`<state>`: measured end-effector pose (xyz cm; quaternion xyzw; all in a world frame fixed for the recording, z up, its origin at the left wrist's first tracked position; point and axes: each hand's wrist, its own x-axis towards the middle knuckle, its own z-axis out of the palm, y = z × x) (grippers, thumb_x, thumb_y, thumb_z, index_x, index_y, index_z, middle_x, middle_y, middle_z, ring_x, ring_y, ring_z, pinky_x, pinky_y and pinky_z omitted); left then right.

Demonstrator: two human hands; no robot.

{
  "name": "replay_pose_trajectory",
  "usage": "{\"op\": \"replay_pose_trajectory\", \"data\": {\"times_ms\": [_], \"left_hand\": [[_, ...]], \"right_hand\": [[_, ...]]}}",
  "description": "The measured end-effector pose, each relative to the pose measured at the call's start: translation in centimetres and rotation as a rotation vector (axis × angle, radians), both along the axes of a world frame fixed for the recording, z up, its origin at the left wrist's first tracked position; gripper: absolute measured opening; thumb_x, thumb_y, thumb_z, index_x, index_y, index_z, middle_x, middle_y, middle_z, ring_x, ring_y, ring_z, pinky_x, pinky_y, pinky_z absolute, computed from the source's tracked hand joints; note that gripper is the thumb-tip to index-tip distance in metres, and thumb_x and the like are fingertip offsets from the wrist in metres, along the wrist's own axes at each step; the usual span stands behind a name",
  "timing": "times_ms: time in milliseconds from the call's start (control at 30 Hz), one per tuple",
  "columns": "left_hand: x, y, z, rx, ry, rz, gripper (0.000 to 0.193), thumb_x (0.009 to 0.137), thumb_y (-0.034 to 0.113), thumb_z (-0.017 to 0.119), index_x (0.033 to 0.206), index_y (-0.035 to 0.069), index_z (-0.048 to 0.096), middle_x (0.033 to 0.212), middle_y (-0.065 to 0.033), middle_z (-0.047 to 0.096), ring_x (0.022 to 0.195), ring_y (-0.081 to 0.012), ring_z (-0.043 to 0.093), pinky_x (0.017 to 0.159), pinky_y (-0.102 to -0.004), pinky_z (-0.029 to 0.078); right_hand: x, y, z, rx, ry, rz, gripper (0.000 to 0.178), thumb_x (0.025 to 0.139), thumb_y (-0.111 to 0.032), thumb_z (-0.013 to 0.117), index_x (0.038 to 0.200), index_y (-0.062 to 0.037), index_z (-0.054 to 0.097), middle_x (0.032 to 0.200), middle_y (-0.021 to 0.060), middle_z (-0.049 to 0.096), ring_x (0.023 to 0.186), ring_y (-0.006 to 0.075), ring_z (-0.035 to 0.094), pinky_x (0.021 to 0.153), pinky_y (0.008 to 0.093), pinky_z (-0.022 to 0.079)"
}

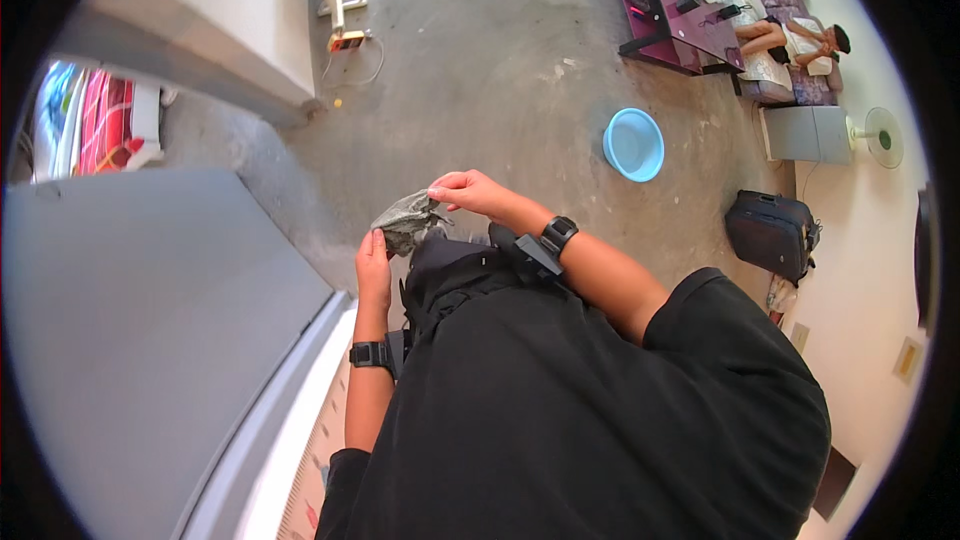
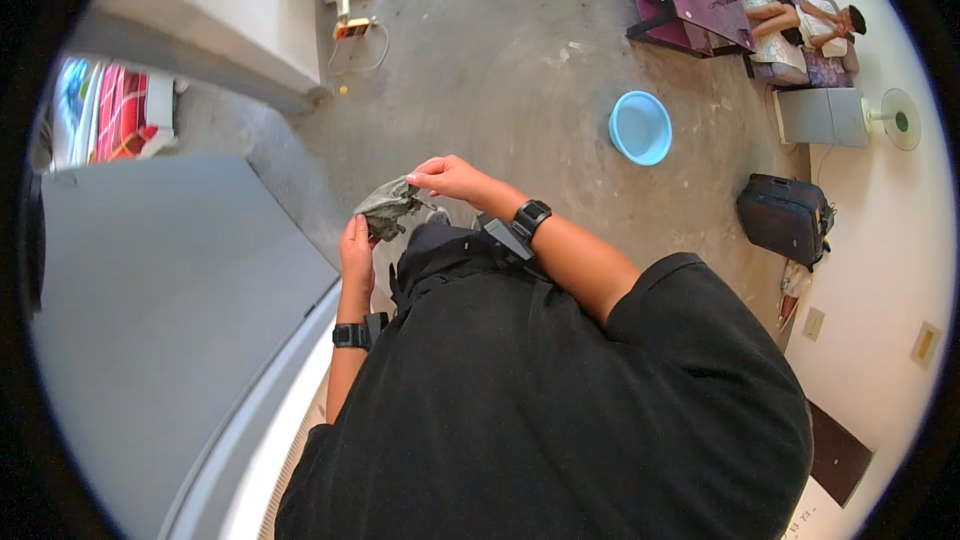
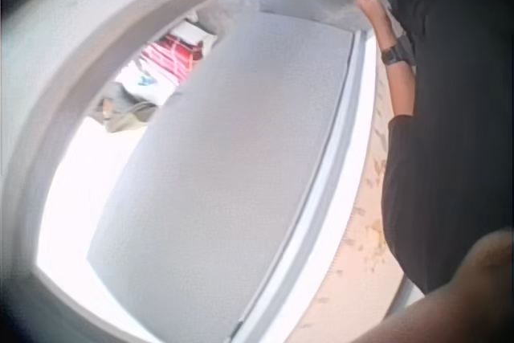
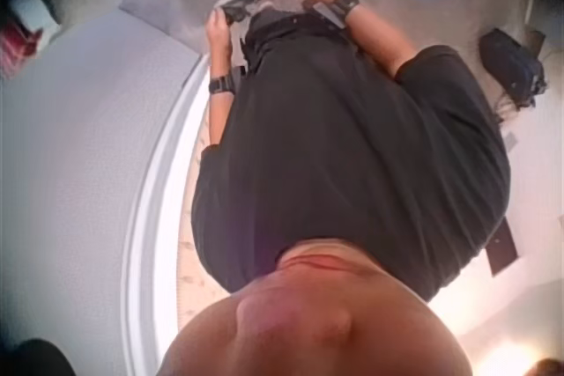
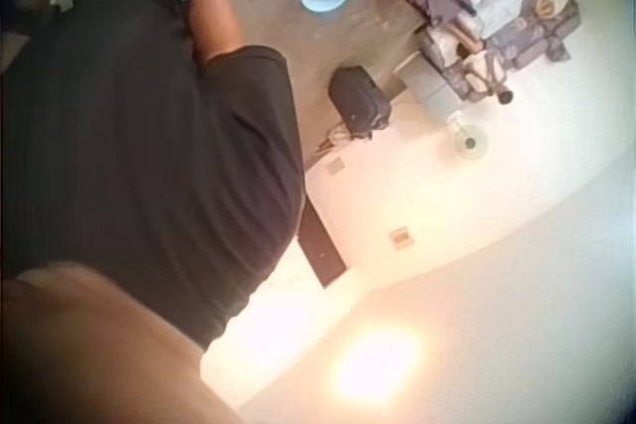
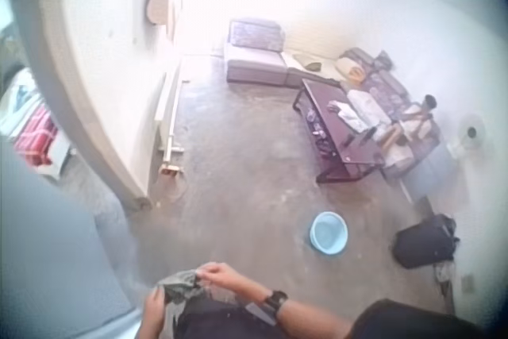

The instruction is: The person wipes the upper frame of a glass door with a cloth, then moves a white plastic drying rack and wipes its slats and frame. The person uses a cloth throughout and handles the rack with both hands to reposition it for cleaning.

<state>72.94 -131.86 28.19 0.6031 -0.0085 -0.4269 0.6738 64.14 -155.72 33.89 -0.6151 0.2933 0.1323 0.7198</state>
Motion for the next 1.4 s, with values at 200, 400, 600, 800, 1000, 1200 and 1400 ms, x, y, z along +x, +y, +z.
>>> {"op": "replay_pose_trajectory", "data": {"times_ms": [200,400,600,800,1000,1200,1400], "left_hand": [[10.1,-13.0,-0.2,0.175,-0.279,0.045,0.036,0.106,0.027,0.045,0.117,-0.001,0.063,0.103,-0.0015,0.065,0.089,-0.0107,0.057,0.080,-0.0267,0.047],[19.0,-25.4,4.9,0.421,-0.367,0.153,0.035,0.105,0.027,0.048,0.115,-0.003,0.064,0.100,-0.0030,0.066,0.093,-0.0128,0.057,0.086,-0.0283,0.046],[28.0,-35.6,6.6,0.381,-0.368,0.239,0.032,0.103,0.026,0.054,0.108,-0.004,0.065,0.094,-0.0014,0.064,0.091,-0.0111,0.055,0.085,-0.0270,0.046],[41.7,-44.6,4.6,0.270,-0.476,0.112,0.027,0.101,0.024,0.059,0.099,-0.001,0.066,0.077,0.0042,0.056,0.072,-0.0055,0.047,0.065,-0.0225,0.041],[55.7,-56.1,6.5,0.099,-0.434,-0.063,0.024,0.092,0.019,0.070,0.107,0.000,0.067,0.088,-0.0010,0.065,0.078,-0.0100,0.057,0.070,-0.0267,0.049],[66.1,-67.6,5.8,0.357,-0.973,-0.312,0.026,0.081,0.018,0.074,0.101,0.003,0.067,0.105,-0.0142,0.066,0.098,-0.0342,0.062,0.087,-0.0411,0.049],[72.0,-78.0,-0.2,0.595,-1.083,-0.062,0.031,0.080,0.011,0.071,0.108,0.002,0.062,0.093,-0.0152,0.065,0.098,-0.0377,0.061,0.094,-0.0456,0.045]], "right_hand": [[9.9,-12.7,-3.4,0.028,-0.250,-0.015,0.034,0.091,-0.033,0.070,0.106,-0.0033,0.074,0.110,0.0023,0.068,0.101,0.0132,0.059,0.088,0.0290,0.047],[21.7,-27.5,-0.9,-0.120,-0.157,0.327,0.032,0.090,-0.032,0.069,0.103,-0.0031,0.075,0.097,0.0087,0.073,0.089,0.0131,0.063,0.083,0.0301,0.049],[33.3,-38.1,2.1,-0.733,-0.596,0.264,0.030,0.084,-0.032,0.073,0.089,-0.0028,0.073,0.080,0.0149,0.070,0.077,0.0345,0.065,0.075,0.0420,0.052],[44.9,-48.9,1.1,-0.439,-0.427,0.194,0.021,0.092,-0.021,0.068,0.096,-0.0007,0.070,0.084,0.0101,0.070,0.080,0.0132,0.064,0.072,0.0308,0.051],[55.2,-60.8,2.9,-0.471,-0.335,-0.012,0.024,0.093,-0.024,0.068,0.105,-0.0026,0.073,0.091,0.0059,0.073,0.084,0.0105,0.064,0.078,0.0275,0.052],[63.5,-73.0,0.9,-0.655,-0.432,-0.202,0.020,0.094,-0.020,0.068,0.106,-0.0052,0.074,0.091,0.0079,0.073,0.083,0.0096,0.064,0.075,0.0270,0.051],[71.6,-86.3,-4.5,-0.575,-0.350,-0.064,0.027,0.092,-0.026,0.068,0.102,-0.0012,0.072,0.085,0.0107,0.073,0.078,0.0152,0.067,0.071,0.0293,0.052]]}}
